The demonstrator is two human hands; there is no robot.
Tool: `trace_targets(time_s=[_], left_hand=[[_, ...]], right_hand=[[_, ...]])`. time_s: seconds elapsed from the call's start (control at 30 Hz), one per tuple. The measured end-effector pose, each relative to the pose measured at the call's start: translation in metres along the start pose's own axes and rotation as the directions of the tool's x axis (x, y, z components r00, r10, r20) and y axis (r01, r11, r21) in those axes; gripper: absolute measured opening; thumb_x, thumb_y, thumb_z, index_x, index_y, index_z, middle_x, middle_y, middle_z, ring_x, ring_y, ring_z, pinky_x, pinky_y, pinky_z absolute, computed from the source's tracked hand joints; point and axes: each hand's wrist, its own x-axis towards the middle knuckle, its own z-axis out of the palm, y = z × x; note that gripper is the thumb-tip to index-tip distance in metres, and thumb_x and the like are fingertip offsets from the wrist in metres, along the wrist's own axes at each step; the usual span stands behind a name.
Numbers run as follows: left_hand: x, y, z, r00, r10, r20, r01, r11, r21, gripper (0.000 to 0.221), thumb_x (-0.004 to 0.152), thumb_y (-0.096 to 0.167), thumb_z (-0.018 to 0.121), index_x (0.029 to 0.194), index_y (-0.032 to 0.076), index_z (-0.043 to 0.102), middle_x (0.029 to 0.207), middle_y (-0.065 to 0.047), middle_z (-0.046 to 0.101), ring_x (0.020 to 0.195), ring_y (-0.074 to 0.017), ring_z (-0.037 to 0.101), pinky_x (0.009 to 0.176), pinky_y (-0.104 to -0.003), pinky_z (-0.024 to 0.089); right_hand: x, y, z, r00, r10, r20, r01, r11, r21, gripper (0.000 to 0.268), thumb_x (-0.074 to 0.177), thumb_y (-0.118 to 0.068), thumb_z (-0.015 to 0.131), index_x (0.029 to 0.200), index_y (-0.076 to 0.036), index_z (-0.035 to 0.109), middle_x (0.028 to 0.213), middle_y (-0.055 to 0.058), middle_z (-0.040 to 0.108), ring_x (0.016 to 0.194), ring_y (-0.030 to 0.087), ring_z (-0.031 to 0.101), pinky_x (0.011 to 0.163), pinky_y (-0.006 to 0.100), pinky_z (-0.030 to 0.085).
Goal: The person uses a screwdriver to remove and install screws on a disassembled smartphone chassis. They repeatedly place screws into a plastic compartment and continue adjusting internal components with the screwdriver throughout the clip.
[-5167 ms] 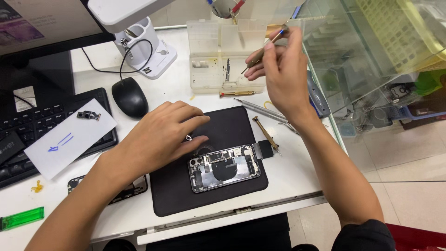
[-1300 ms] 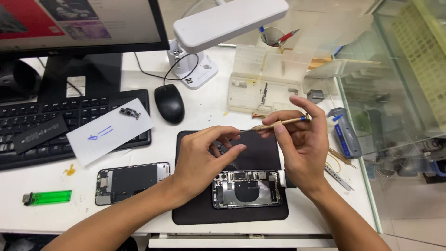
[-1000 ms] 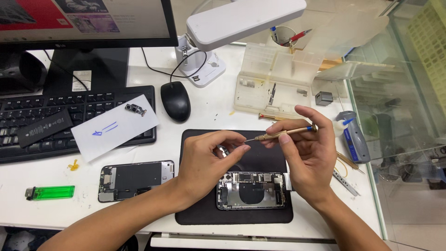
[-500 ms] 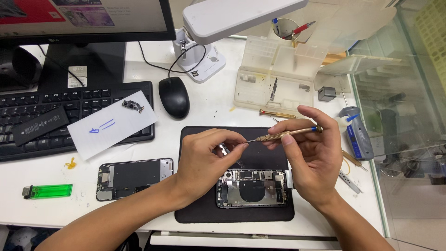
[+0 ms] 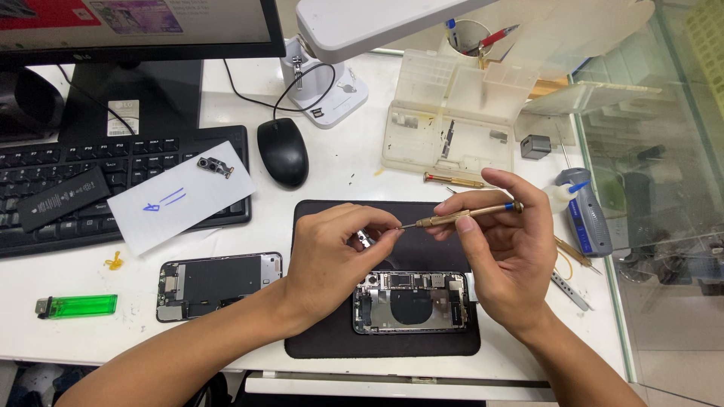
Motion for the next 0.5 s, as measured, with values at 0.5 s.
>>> trace_targets(time_s=[0.5], left_hand=[[-0.0001,-0.0027,0.0017,1.0,0.002,0.008,-0.002,1.0,0.008,0.01,0.086,0.008,0.077,0.095,0.005,0.078,0.085,-0.005,0.078,0.072,-0.01,0.076,0.055,-0.021,0.06]], right_hand=[[-0.0004,-0.0001,0.0017,1.0,-0.015,0.009,0.015,0.999,-0.04,0.044,0.106,0.004,0.051,0.146,0.002,0.033,0.116,0.021,0.068,0.095,0.021,0.074,0.088,0.033,0.067]])
